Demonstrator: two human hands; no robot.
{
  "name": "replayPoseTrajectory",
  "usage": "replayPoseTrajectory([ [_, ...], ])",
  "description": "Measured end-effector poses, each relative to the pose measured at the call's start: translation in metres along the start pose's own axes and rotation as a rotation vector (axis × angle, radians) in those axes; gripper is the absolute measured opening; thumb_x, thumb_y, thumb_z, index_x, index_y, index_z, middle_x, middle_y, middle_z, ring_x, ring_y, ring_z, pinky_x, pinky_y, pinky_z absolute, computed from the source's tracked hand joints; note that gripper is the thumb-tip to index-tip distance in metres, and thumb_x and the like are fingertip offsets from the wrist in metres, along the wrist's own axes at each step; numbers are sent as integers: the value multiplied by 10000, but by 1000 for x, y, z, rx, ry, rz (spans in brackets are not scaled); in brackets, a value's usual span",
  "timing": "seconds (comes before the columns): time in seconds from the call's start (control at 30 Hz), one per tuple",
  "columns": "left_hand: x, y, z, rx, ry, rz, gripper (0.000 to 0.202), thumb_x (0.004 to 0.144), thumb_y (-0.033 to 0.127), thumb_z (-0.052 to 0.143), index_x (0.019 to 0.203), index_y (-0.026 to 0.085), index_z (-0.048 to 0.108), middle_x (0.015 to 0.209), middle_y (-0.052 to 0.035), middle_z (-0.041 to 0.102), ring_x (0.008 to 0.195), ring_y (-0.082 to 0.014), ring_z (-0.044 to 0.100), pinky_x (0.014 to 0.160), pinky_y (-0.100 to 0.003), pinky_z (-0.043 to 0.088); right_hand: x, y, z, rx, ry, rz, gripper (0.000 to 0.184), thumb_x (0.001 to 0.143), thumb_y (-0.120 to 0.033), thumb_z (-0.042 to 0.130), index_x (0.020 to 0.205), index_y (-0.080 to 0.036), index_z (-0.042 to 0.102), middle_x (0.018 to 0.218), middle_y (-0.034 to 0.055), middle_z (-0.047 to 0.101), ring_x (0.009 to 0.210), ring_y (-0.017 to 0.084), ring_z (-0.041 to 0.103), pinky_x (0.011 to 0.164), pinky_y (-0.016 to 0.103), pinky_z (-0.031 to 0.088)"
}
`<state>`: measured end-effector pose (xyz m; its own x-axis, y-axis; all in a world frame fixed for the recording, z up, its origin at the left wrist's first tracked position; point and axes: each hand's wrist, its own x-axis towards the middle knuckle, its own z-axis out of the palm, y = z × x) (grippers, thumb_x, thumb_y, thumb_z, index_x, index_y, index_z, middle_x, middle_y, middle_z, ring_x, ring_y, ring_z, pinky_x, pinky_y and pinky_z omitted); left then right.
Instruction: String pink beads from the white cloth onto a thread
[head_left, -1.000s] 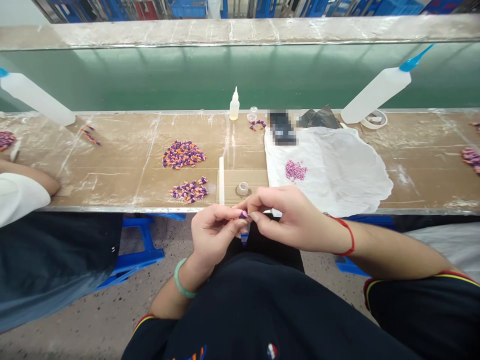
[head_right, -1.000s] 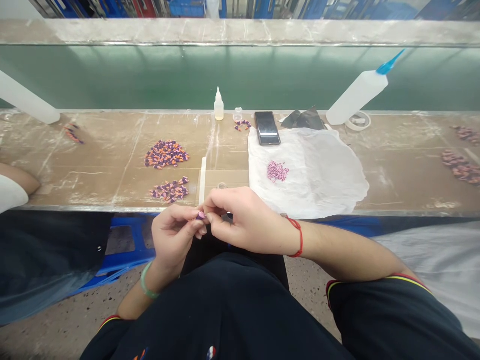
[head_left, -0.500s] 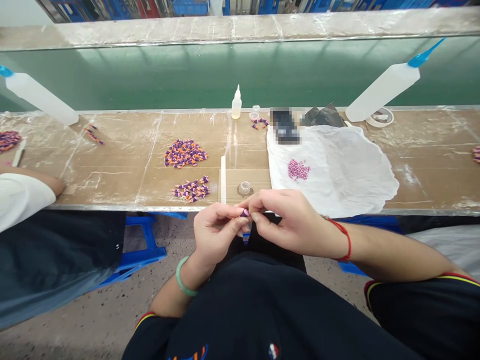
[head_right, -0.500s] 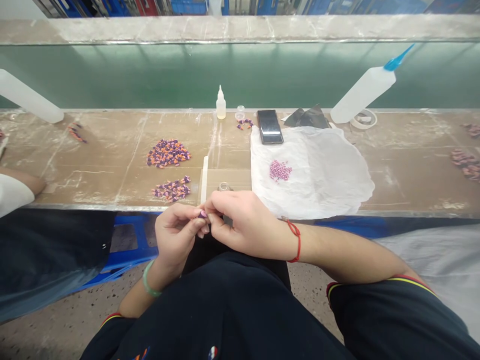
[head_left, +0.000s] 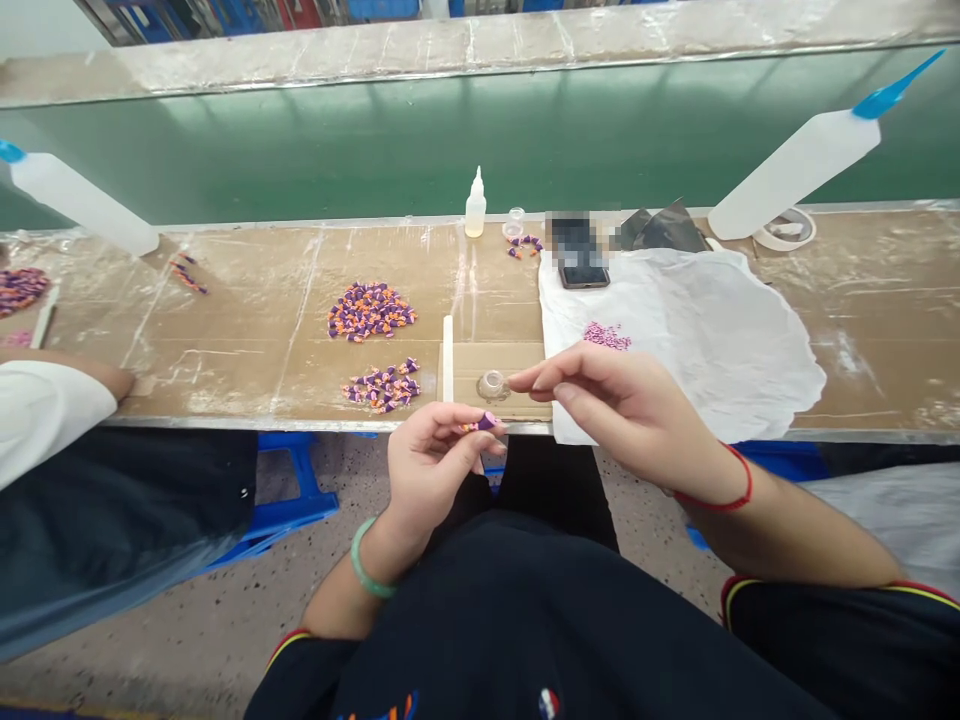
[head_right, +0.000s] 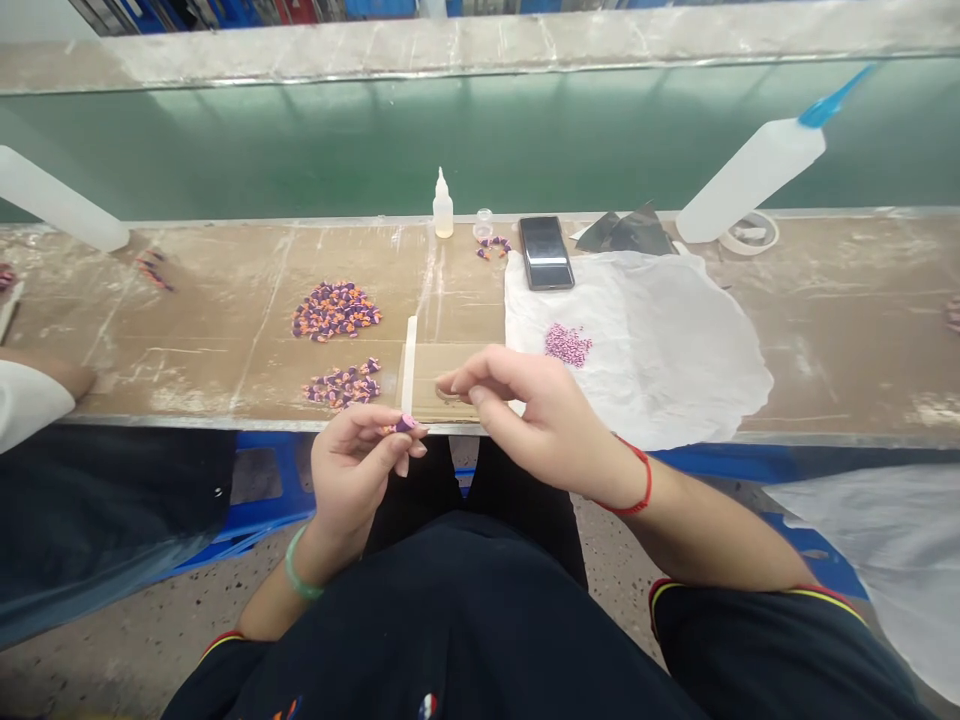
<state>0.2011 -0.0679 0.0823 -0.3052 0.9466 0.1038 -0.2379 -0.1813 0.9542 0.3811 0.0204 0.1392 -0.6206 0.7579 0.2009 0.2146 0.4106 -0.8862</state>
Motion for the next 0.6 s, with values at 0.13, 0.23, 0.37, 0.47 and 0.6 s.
replayPoseTrajectory([
  [0.13,12,-7,-15,300,-97,93,115,852,306,751,873,192,742,735,-47,778,552,-143,703,510,-224,535,-5,23,-9,14,59,93,96,941,-242,589,929,-217,681,1018,68,777,920,218,748,821,356,635],
  [0.23,30,-14,-41,684,-200,240,65,851,273,727,860,215,756,684,-29,742,562,-142,649,603,-274,531,-11,43,-13,43,157,172,136,949,-319,605,913,-218,689,996,71,775,943,232,744,817,363,641],
  [0.37,60,-19,-85,1076,-216,297,109,874,248,658,812,223,745,745,-55,716,754,-214,646,745,-358,514,-18,66,-16,86,271,300,198,931,-393,628,878,-215,698,943,82,778,904,245,749,807,382,651],
  [0.47,83,-19,-110,1215,-205,255,81,854,264,684,872,208,741,864,-73,716,899,-250,635,847,-399,494,-21,76,-17,103,321,363,200,895,-405,652,862,-217,709,934,90,776,891,259,751,818,408,648],
  [0.6,120,-21,-129,1306,-109,195,88,871,220,628,873,186,709,929,-79,714,952,-258,627,930,-426,464,-27,82,-20,108,366,416,177,884,-381,645,864,-220,715,934,93,774,900,263,747,845,425,630],
])
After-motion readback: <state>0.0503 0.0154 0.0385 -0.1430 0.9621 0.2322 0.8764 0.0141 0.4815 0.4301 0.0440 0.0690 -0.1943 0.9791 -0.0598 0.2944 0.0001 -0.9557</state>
